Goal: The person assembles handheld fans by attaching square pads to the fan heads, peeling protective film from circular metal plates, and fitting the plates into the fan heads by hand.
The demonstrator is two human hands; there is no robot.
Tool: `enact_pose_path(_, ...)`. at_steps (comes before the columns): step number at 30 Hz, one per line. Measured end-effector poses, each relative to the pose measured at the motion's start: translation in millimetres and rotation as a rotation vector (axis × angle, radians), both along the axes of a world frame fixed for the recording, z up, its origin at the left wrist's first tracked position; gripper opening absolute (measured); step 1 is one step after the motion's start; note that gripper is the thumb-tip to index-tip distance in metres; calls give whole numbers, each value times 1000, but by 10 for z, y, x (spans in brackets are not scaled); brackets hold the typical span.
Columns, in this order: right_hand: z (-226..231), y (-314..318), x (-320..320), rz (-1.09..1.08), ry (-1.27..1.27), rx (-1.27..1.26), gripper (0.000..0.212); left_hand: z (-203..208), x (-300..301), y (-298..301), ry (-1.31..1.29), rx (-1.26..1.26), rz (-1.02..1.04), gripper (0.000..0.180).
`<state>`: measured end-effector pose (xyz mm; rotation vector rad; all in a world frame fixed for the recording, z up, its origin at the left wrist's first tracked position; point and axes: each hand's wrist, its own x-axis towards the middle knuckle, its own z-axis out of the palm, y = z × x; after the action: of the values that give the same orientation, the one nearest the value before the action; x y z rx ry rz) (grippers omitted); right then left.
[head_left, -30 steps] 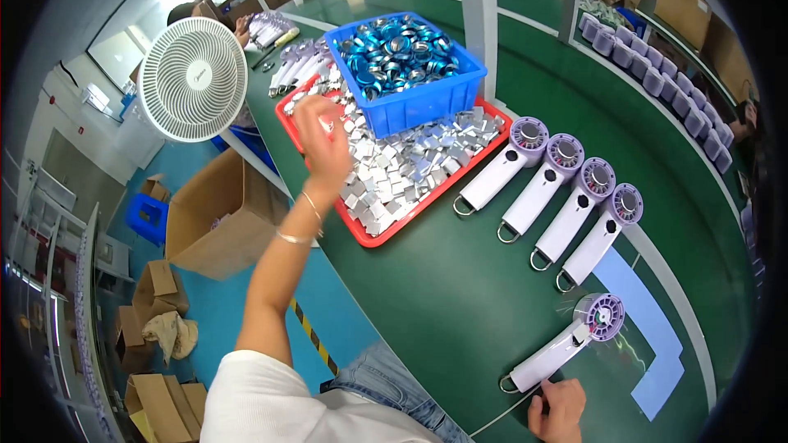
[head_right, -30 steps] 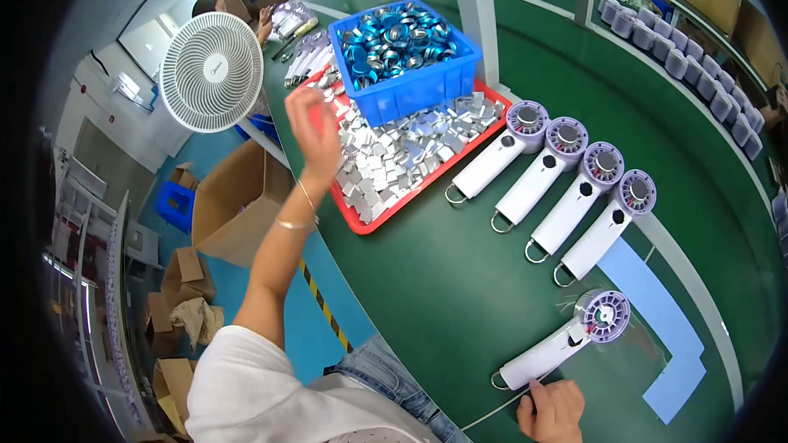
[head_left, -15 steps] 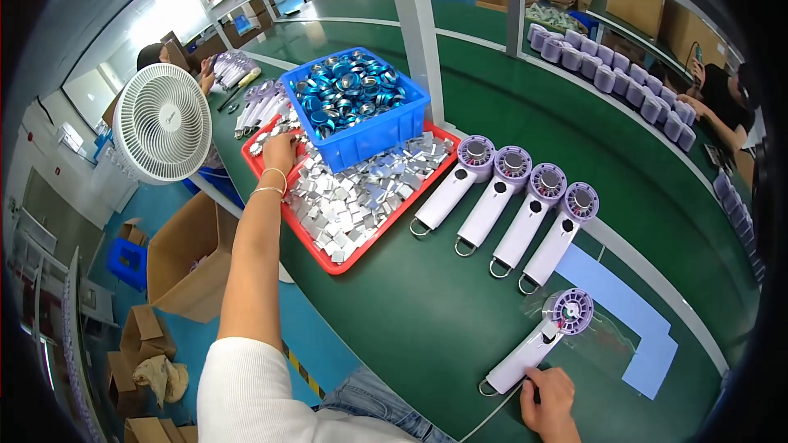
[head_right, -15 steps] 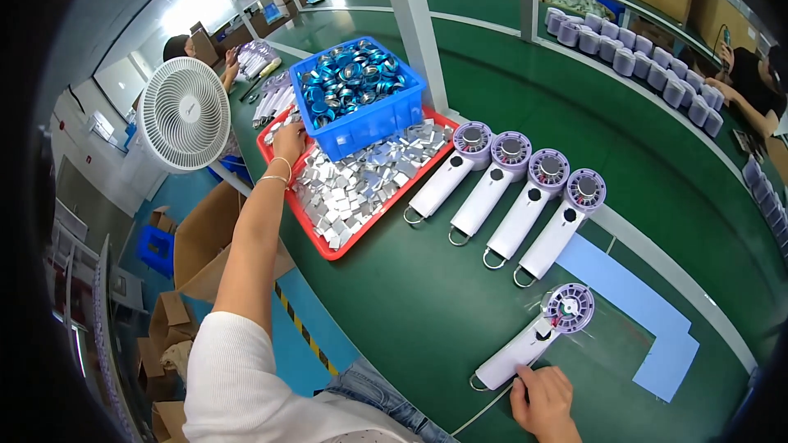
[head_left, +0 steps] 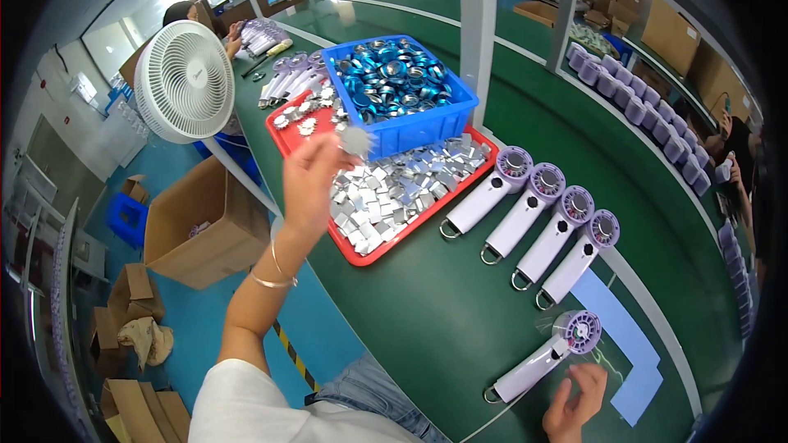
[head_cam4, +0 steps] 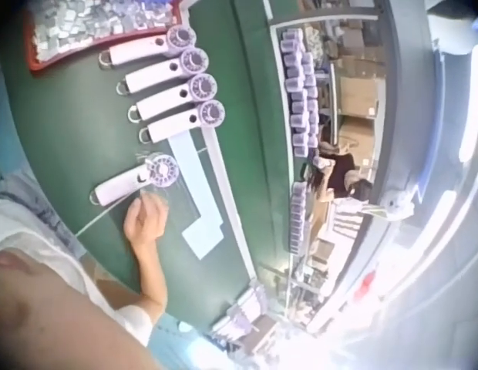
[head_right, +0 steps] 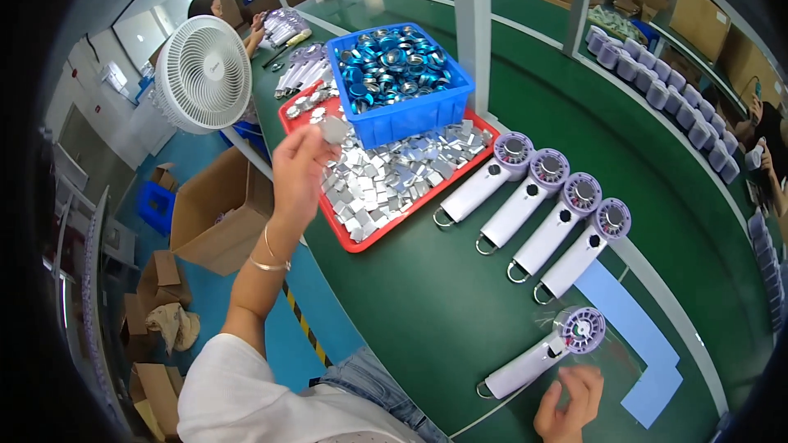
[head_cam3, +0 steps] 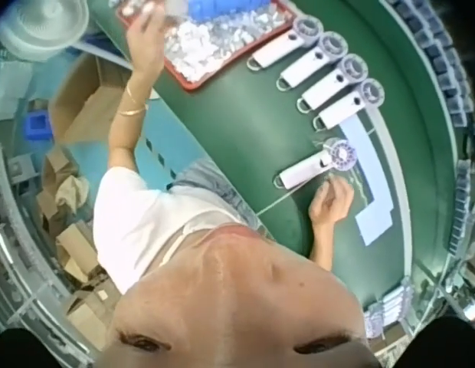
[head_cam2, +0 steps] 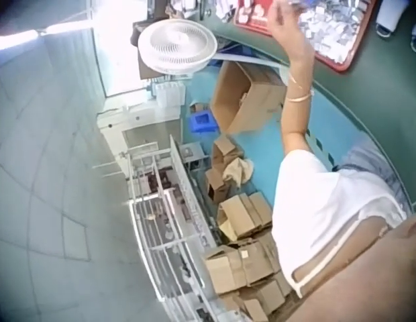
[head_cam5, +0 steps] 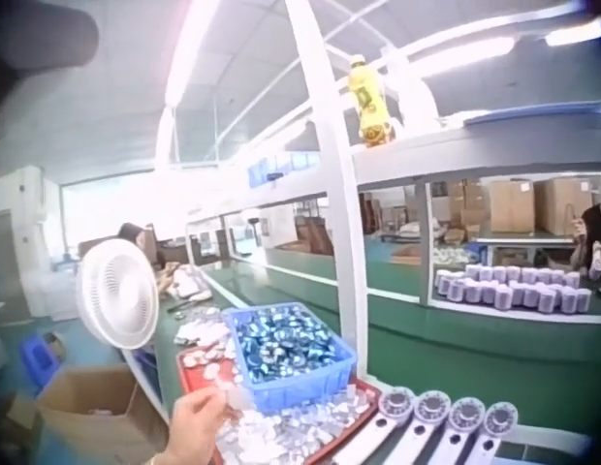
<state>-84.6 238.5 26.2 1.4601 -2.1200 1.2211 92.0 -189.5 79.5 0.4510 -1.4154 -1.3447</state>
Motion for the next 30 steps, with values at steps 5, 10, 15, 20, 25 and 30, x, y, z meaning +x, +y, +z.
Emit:
enact_pose_path(5,426,-423,-43,27,-170,23,38,-35,-639,1083,-255,-216,-602,14)
enact_pose_path(10,633,-497,-204,25,-425,12,28,-97,-1174,1780,-319,-459,-898,10)
enact_pose_path(15,589,-147,-487,-167,-680,-116,22,-325,-1538,2014,-251,-503,-864,34)
enact_pose_path(20,452,-158,-671,-187,-743,-109,19,-705,-1434,2005,-279,-844,-766,49)
enact_pose_path(25,335,-232,-644,-175,-744,54,21,-807,-1449,2012,-328,-989,-757,47)
enact_pose_path(30,274,-282,-627,-217,-722,56,17,-853,-1475,2054,-295,-1029,-718,43)
